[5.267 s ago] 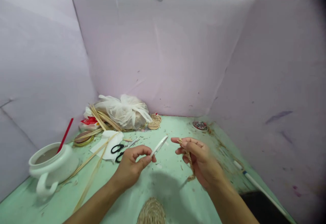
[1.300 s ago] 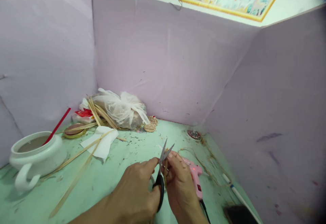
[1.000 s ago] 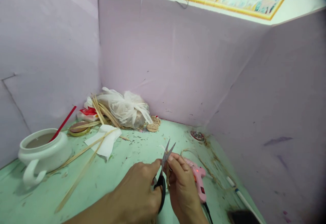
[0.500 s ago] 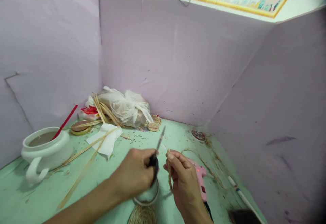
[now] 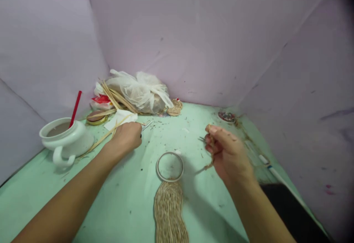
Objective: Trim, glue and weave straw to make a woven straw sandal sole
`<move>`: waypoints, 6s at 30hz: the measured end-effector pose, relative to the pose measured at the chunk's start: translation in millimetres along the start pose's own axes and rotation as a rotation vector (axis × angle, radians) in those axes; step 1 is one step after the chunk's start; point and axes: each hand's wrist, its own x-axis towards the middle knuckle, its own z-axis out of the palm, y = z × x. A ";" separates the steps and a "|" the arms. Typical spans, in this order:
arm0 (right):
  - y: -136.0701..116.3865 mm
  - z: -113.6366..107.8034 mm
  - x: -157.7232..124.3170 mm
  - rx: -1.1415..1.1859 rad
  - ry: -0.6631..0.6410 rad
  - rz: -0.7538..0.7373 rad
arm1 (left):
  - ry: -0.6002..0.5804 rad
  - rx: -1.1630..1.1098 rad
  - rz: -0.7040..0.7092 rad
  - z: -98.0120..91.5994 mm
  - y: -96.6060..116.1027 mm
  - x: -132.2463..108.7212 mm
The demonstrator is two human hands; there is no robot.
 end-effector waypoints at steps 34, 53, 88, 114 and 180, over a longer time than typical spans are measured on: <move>9.6 4.9 -9.8 -0.336 -0.469 -0.200 | -0.184 -0.264 0.308 -6.8 52.1 -30.0; 18.0 7.1 -8.1 -0.422 -0.423 -0.335 | -0.075 -0.284 0.415 0.9 62.1 -35.6; 0.7 18.3 -34.2 0.125 -0.502 0.447 | -0.097 -0.799 0.248 0.1 50.3 -18.6; 18.4 11.1 -15.9 0.036 -0.528 0.343 | 0.084 -0.602 0.492 -4.7 61.6 -27.4; 28.1 11.0 -26.1 -0.507 -0.370 -0.419 | -0.108 -0.998 0.004 -1.0 73.7 -30.2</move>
